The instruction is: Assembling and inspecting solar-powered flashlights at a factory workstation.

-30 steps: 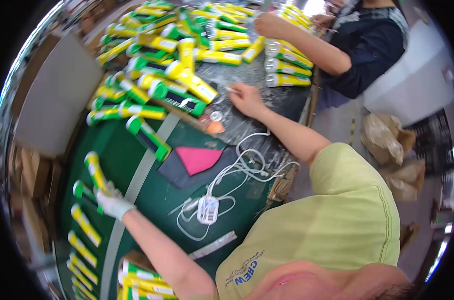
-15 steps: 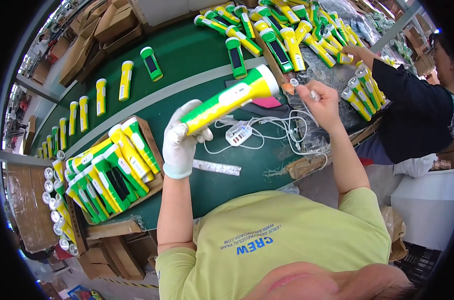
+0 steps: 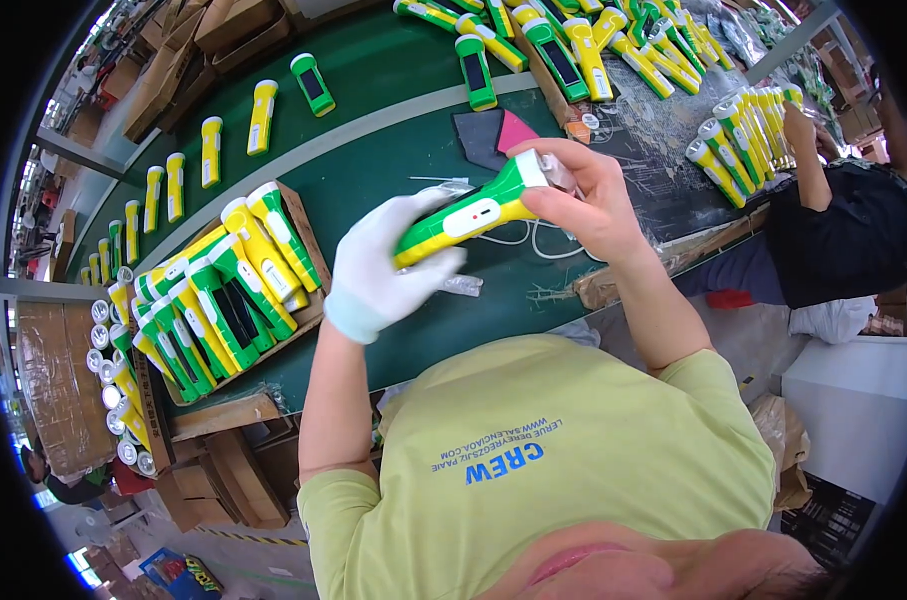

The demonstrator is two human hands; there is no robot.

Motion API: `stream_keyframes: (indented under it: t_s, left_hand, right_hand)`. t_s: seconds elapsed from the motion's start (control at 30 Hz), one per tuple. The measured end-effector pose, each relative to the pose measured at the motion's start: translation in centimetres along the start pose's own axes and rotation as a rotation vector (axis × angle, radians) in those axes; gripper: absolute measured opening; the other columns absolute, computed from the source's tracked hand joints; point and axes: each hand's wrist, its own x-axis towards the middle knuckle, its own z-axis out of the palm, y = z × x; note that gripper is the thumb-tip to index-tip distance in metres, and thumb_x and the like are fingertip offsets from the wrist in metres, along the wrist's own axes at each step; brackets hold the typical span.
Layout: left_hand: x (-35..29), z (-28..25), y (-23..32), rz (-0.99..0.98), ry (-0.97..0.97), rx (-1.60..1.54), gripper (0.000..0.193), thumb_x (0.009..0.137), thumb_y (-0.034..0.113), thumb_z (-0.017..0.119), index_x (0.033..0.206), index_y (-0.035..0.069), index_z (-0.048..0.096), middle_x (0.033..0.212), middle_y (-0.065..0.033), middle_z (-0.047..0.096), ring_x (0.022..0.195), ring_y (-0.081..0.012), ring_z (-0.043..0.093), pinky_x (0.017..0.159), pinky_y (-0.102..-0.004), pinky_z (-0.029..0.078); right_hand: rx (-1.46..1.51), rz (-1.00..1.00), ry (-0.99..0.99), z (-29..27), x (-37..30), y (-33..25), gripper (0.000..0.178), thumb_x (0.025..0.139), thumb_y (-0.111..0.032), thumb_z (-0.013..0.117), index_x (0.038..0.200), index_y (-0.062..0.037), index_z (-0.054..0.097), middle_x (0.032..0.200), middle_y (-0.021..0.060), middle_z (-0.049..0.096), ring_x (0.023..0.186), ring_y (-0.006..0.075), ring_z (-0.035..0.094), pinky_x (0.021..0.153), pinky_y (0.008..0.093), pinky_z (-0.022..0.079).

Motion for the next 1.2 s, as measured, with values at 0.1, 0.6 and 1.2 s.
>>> stream_keyframes:
  t_s: [0.1, 0.6, 1.2]
  left_hand:
    - [1.7, 2.2, 1.2, 0.054, -0.041, 0.272, 0.053, 0.076, 0.029, 0.075, 0.119, 0.005, 0.058, 0.096, -0.0172, 0.066, 0.086, -0.0322, 0.065, 0.075, -0.0353, 0.052]
    - [3.2, 4.8, -6.7, -0.717, 0.277, -1.293, 0.045, 0.098, 0.045, 0.048, 0.125, 0.009, 0.049, 0.096, -0.0096, 0.063, 0.081, -0.0196, 0.064, 0.072, -0.0331, 0.054]
    - [8.2, 4.3, -6.0, -0.383, 0.236, -1.056, 0.040, 0.098, 0.040, 0.046, 0.118, 0.006, 0.045, 0.085, -0.0074, 0.058, 0.070, -0.0136, 0.057, 0.065, -0.0286, 0.050]
  right_hand:
    - [-0.193, -0.055, 0.031, 1.5, 0.2, -0.3, 0.037, 0.087, -0.008, 0.065, 0.121, 0.0030, 0.056, 0.093, 0.0057, 0.065, 0.078, 0.0065, 0.059, 0.067, 0.0189, 0.047]
    - [-0.510, -0.321, 0.007, 2.2, 2.1, 5.3, 0.012, 0.087, -0.004, 0.064, 0.099, -0.0032, 0.065, 0.080, 0.0061, 0.066, 0.065, 0.0111, 0.061, 0.055, 0.0282, 0.047]
    - [-0.729, -0.404, -0.538, 2.9, 1.3, 8.0, 0.015, 0.076, -0.008, 0.068, 0.091, -0.0115, 0.068, 0.072, 0.0029, 0.059, 0.064, 0.0206, 0.061, 0.053, 0.0353, 0.049]
